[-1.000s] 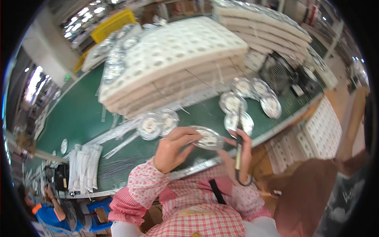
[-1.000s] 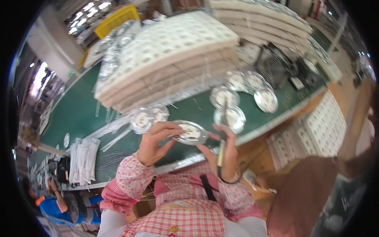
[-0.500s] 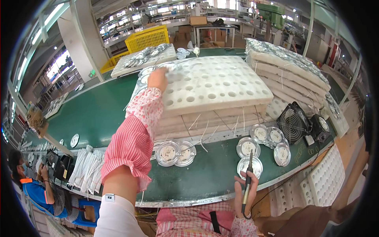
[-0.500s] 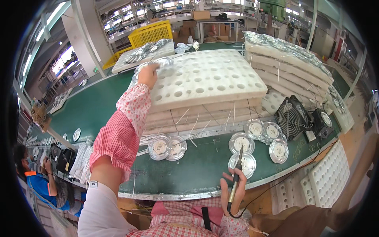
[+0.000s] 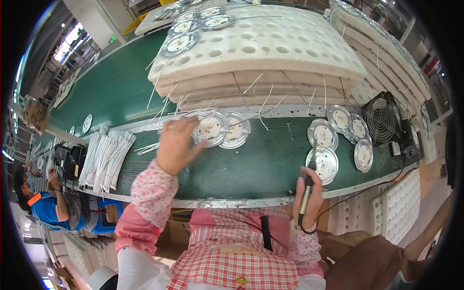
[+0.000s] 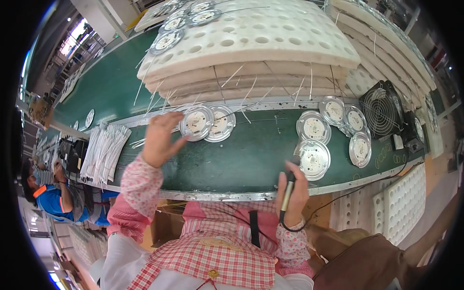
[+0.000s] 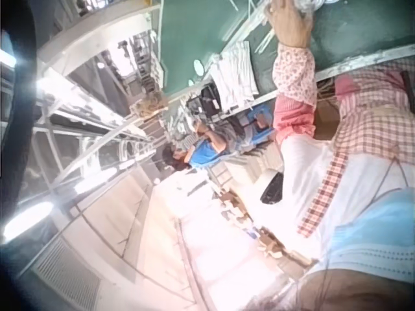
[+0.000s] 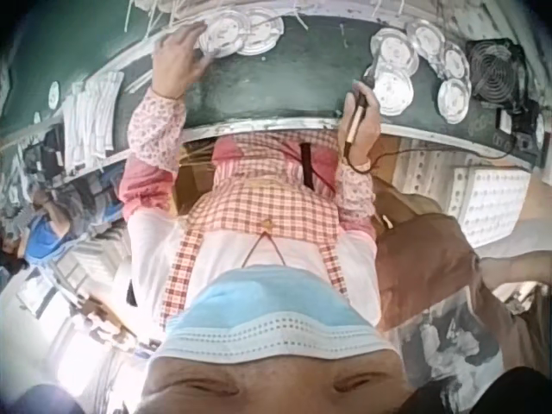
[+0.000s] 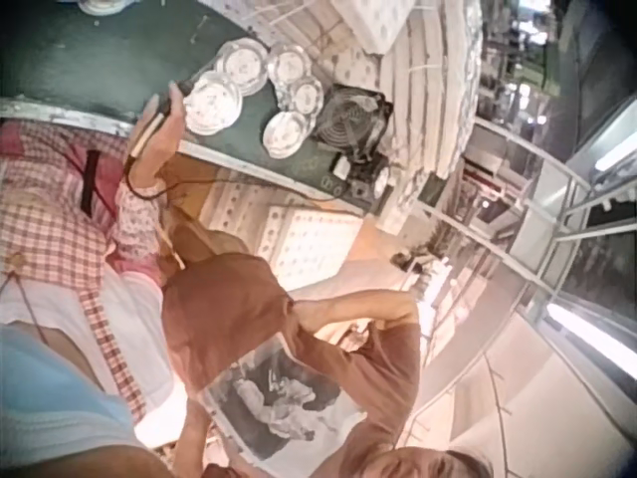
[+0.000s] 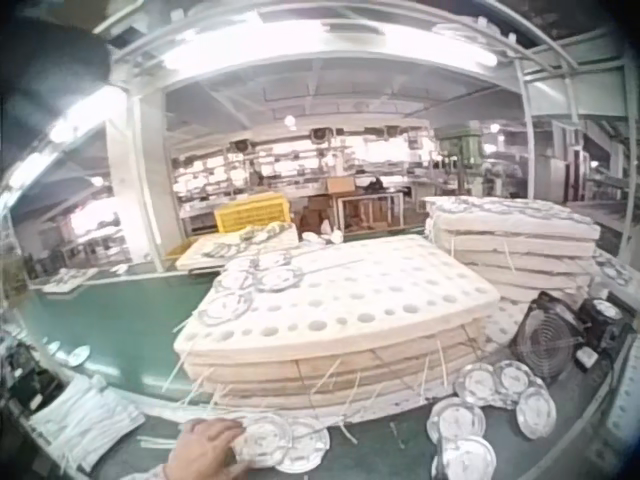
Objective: The person solders white wires to circular LED light plates using a soldering iron.
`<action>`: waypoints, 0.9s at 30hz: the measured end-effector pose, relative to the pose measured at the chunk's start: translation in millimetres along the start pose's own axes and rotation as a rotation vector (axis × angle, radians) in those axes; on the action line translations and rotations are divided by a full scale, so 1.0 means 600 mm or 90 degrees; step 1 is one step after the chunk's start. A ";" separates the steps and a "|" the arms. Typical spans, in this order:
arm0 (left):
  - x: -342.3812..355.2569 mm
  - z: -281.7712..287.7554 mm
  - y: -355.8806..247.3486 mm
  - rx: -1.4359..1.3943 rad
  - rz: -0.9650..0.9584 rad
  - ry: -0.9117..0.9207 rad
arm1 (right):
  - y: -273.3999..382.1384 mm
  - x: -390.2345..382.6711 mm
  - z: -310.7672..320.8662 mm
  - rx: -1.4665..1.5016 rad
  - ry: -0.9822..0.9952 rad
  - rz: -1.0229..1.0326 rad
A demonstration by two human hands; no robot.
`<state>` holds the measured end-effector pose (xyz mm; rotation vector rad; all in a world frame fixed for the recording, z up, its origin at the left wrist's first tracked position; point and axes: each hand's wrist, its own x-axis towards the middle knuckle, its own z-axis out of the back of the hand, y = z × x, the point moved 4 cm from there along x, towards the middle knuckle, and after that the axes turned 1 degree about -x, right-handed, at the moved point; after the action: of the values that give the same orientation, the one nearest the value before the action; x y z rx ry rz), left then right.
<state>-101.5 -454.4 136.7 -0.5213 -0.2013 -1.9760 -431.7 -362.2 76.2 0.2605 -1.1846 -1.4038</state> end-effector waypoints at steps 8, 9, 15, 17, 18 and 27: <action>-0.035 -0.091 0.000 0.130 -0.091 0.025 | 0.024 -0.043 -0.002 0.041 0.065 -0.006; -0.031 -0.090 0.000 0.127 -0.092 0.023 | 0.022 -0.046 -0.002 0.055 0.063 -0.027; 0.017 -0.102 -0.074 0.078 -0.072 0.010 | 0.029 -0.028 -0.010 0.037 0.067 -0.034; 0.044 -0.121 -0.095 0.101 -0.095 0.075 | 0.033 -0.016 -0.004 0.014 0.039 0.003; 0.067 -0.143 -0.113 0.123 -0.123 0.139 | 0.033 -0.013 0.004 -0.016 0.010 0.038; -0.001 -0.065 -0.009 0.181 -0.260 -0.058 | 0.059 0.014 -0.102 0.157 -0.035 0.076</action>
<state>-116.5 -465.7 102.3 -0.4067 -0.6813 -2.2669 -366.3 -390.4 79.0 0.3198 -1.3975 -1.1674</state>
